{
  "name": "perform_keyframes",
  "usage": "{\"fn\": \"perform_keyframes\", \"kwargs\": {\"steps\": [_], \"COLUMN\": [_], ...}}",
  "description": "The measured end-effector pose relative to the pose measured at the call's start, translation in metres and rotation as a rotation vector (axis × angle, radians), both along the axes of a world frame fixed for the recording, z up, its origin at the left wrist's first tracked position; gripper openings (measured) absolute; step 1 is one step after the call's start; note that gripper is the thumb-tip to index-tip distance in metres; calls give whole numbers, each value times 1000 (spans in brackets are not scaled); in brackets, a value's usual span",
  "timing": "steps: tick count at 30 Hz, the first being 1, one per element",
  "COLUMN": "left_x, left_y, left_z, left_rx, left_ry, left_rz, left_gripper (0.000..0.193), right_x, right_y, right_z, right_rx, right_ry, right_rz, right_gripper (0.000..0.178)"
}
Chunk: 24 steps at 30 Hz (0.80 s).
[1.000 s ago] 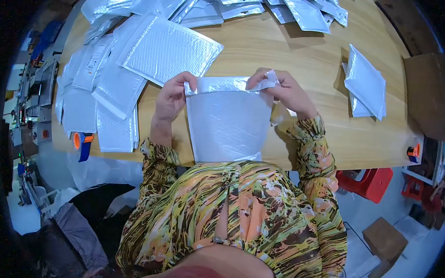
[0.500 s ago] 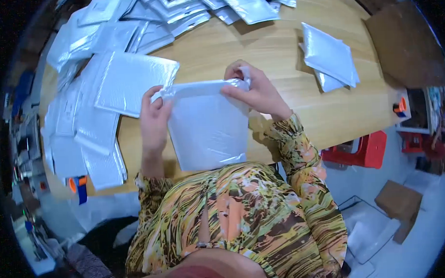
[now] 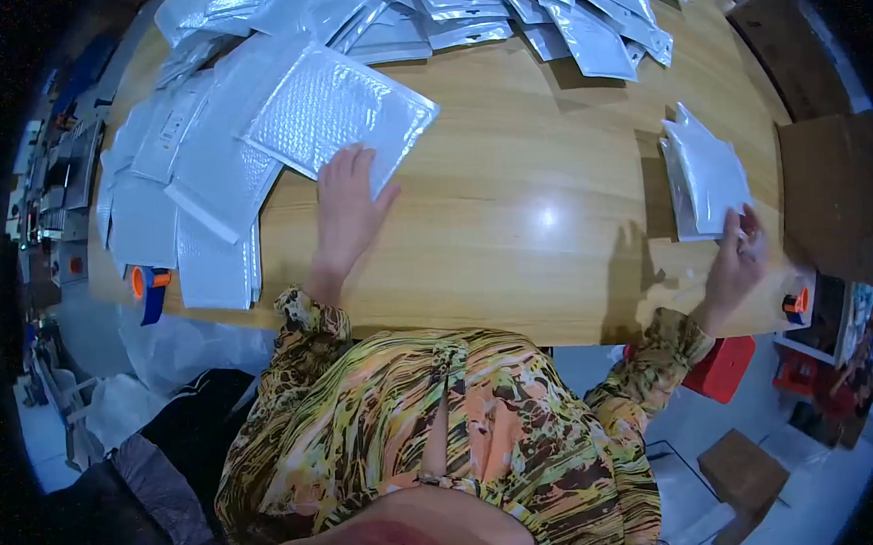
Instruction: The recorder is placing electronic devices into white bubble mailers and stacking them on a table.
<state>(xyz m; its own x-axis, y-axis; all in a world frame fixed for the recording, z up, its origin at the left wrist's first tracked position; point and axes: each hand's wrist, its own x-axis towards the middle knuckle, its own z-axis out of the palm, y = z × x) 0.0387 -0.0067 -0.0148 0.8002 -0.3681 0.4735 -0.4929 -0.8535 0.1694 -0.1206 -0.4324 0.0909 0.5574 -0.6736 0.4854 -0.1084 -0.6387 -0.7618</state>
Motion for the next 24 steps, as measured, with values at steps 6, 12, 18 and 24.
{"fn": "perform_keyframes", "kwargs": {"steps": [6,12,18,24], "left_x": [-30,-83,-91,-80], "left_y": [-16,-20,-8,-7], "left_z": [32,41,41,44], "left_rx": [114,-16,-172,-145], "left_ry": [533,831,822,937], "left_rz": [-125,-151,-109,-133], "left_gripper": [33,31,28,25], "right_x": [111,241,306,273], "right_y": [89,175,214,189], "right_z": [-51,-90,-101,-113], "right_rx": [34,-520,-724,-624], "right_ry": [280,281,360,293], "right_rz": [511,640,650,790], "right_gripper": [27,25,26,27]}}
